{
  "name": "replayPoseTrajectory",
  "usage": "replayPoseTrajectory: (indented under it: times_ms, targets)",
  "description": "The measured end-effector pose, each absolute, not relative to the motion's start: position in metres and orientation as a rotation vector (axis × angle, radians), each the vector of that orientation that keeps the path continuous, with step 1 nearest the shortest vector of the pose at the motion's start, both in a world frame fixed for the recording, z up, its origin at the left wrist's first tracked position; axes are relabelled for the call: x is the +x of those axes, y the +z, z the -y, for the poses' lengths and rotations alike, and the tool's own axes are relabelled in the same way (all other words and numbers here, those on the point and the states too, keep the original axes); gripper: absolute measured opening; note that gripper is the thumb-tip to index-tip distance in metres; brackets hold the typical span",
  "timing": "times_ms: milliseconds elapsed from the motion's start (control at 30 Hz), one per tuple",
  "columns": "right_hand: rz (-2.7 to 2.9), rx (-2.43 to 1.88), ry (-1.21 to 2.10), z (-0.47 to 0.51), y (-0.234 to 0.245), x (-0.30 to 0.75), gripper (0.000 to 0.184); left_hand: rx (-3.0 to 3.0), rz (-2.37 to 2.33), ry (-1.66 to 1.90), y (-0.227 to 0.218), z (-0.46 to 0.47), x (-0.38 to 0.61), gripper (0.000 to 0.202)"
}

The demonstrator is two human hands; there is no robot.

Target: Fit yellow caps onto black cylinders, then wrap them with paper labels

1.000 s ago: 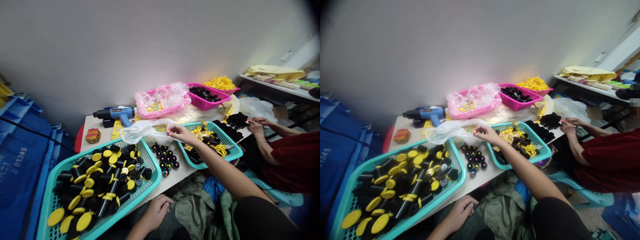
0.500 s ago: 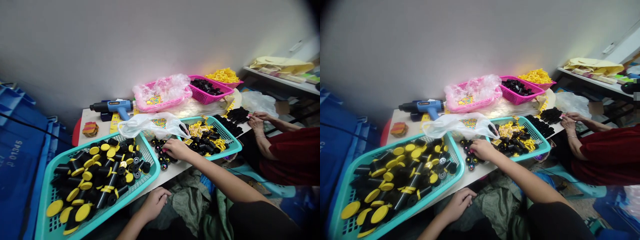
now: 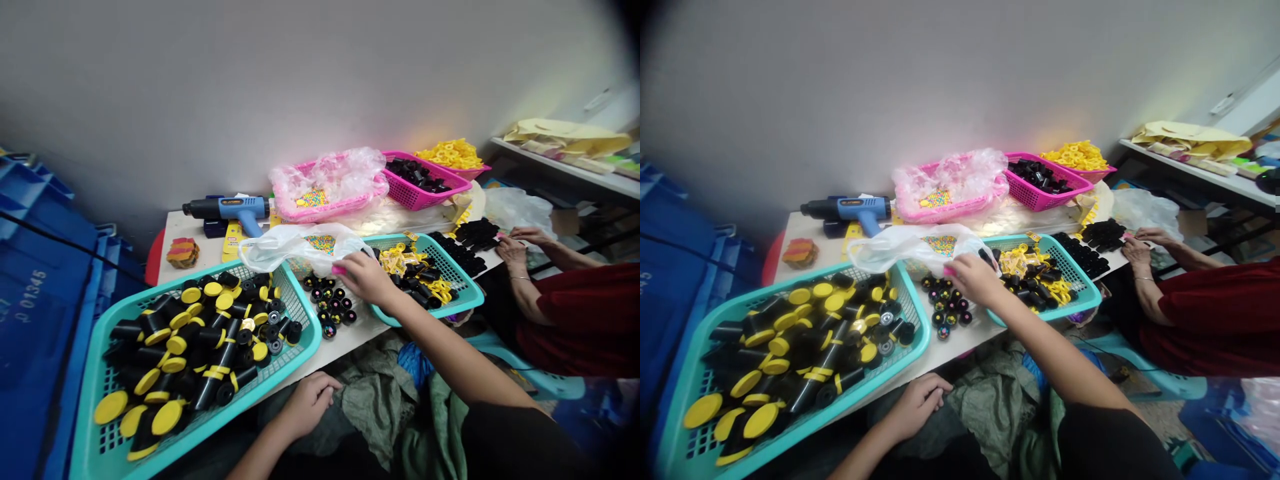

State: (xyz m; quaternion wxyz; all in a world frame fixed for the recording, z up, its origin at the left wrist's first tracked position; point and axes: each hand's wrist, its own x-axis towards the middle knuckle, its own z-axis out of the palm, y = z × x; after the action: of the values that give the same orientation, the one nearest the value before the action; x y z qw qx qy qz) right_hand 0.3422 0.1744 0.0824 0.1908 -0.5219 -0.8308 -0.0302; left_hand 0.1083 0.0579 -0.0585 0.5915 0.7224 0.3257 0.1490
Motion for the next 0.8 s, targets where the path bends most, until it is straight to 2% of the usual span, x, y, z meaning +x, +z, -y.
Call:
replayPoseTrajectory:
  times_ms: [67,233,600,800]
  targets:
    - [2.279,-1.483,0.015,-0.181,0.09,0.347,0.025,1.697,-0.76,0.343,-0.058,-0.058,0.108,0.03]
    - [2.611,-1.442,0.352,-0.181,0.077,0.339,0.02,1.7,-0.765,0.351,-0.06,-0.058,0.108,0.031]
    - [2.651,-1.49,0.43,-0.178,0.049,0.328,0.02,1.668,-0.746,0.349,-0.063,-0.058,0.107,0.03]
    - [2.494,-1.467,0.345,-0.185,0.074,0.344,0.023,1.659,-0.759,0.343,-0.063,-0.058,0.108,0.029]
